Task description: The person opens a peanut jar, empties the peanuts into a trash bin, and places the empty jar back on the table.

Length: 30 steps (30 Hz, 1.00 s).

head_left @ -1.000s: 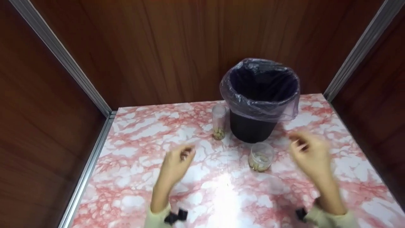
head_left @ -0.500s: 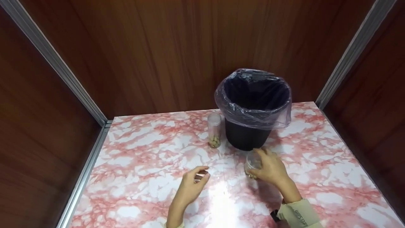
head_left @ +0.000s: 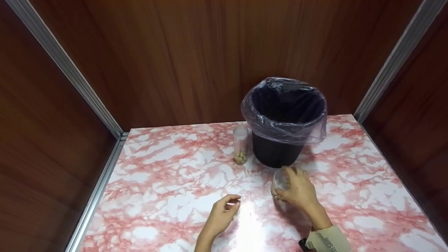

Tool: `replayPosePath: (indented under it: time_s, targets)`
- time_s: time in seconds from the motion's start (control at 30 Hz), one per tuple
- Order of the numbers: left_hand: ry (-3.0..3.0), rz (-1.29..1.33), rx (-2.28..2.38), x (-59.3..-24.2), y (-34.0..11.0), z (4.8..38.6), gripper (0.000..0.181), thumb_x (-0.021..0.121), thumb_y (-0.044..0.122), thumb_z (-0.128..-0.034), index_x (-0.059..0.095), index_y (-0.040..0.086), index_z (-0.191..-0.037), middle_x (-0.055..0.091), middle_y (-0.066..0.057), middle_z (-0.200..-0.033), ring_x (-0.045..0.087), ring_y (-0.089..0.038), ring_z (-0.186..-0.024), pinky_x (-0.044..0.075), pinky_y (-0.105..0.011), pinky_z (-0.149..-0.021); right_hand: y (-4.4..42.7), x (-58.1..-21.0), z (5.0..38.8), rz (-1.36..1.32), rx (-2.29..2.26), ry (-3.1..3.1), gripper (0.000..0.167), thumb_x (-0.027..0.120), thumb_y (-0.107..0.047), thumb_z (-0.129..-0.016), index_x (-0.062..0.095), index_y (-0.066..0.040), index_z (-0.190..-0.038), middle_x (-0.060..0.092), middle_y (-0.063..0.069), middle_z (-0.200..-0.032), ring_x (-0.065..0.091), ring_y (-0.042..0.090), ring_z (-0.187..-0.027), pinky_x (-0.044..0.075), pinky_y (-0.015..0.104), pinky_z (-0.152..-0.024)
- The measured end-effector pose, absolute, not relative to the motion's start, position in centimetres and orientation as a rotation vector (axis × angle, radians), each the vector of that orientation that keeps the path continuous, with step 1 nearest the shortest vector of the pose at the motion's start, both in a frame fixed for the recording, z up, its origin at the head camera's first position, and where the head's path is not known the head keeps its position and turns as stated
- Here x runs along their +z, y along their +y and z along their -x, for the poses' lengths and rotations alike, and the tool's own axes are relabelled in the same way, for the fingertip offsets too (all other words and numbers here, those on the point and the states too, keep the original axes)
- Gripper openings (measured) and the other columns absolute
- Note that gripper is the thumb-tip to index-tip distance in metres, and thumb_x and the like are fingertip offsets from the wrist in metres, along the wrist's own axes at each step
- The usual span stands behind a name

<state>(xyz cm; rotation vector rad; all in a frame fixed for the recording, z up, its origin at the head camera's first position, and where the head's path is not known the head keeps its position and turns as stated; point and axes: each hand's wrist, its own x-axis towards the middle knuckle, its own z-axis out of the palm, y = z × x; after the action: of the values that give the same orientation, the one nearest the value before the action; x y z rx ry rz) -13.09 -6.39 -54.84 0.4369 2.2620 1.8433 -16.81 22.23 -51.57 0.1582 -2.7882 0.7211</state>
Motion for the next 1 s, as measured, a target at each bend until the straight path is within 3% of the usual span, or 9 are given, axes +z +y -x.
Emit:
replayPosePath:
  time_s: [0.13,0.23,0.37,0.47,0.63,0.83,1.0]
  targets:
    - [2.099,-0.367,1.974,-55.7,-5.1,13.4,0.036,0.055,0.018,-0.1005,0.053,-0.002,-0.130,0.054,-0.021,-0.123,0.061,-0.033,-0.090,0.058,-0.042,-0.069,21.6,-50.8,16.1,-0.185,0.847,-2.730,0.086,0.088,-0.032,-0.062,0.052,-0.005,-0.135,0.054,0.022,-0.122,0.051,0.041,-0.111,0.047,0.058,-0.085]
    - [1.955,-0.294,2.095,-56.1,-3.9,13.6,0.037,0.054,0.014,-0.1006,0.049,-0.003,-0.134,0.052,-0.023,-0.126,0.062,-0.036,-0.092,0.057,-0.047,-0.076,20.7,-50.2,15.3,-0.228,0.950,-2.666,0.087,0.090,-0.030,-0.060,0.053,-0.008,-0.136,0.056,0.016,-0.120,0.054,0.036,-0.109,0.047,0.054,-0.088]
    - [1.802,-0.187,2.227,-56.4,-2.6,13.7,0.042,0.053,0.014,-0.1010,0.045,-0.003,-0.138,0.053,-0.020,-0.126,0.060,-0.036,-0.103,0.055,-0.051,-0.084,19.4,-49.5,14.1,-0.296,1.110,-2.579,0.087,0.093,-0.021,-0.060,0.053,-0.010,-0.136,0.056,0.008,-0.120,0.056,0.025,-0.103,0.052,0.042,-0.080]
    - [1.634,-0.132,2.302,-56.7,-2.1,13.7,0.047,0.051,0.021,-0.1022,0.041,-0.001,-0.143,0.057,-0.016,-0.124,0.062,-0.033,-0.103,0.053,-0.053,-0.085,18.7,-49.2,13.2,-0.347,1.231,-2.539,0.088,0.093,-0.016,-0.060,0.053,-0.012,-0.138,0.055,0.001,-0.122,0.054,0.017,-0.102,0.053,0.033,-0.073]
    - [1.258,-0.096,2.381,-56.9,-1.7,13.3,0.058,0.048,0.038,-0.1017,0.034,0.007,-0.149,0.056,-0.015,-0.132,0.061,-0.033,-0.109,0.046,-0.060,-0.093,18.1,-49.2,12.0,-0.421,1.371,-2.491,0.087,0.093,-0.017,-0.063,0.051,-0.019,-0.139,0.055,-0.006,-0.124,0.051,0.013,-0.105,0.053,0.030,-0.073]
    - [1.024,-0.239,2.432,-56.8,-1.8,13.1,0.062,0.046,0.042,-0.1018,0.027,0.012,-0.153,0.043,-0.014,-0.144,0.056,-0.032,-0.115,0.039,-0.063,-0.099,17.6,-48.9,11.2,-0.426,1.484,-2.430,0.088,0.093,-0.011,-0.062,0.051,-0.019,-0.139,0.056,-0.003,-0.124,0.052,0.015,-0.107,0.053,0.034,-0.075]
    - [0.954,-0.307,2.483,-57.0,-2.3,12.7,0.059,0.058,0.030,-0.0979,0.035,0.012,-0.149,0.047,-0.013,-0.138,0.059,-0.029,-0.108,0.049,-0.053,-0.093,17.1,-48.9,10.6,-0.442,1.556,-2.384,0.087,0.091,-0.002,-0.061,0.051,-0.010,-0.138,0.058,0.011,-0.125,0.055,0.026,-0.106,0.052,0.044,-0.075]
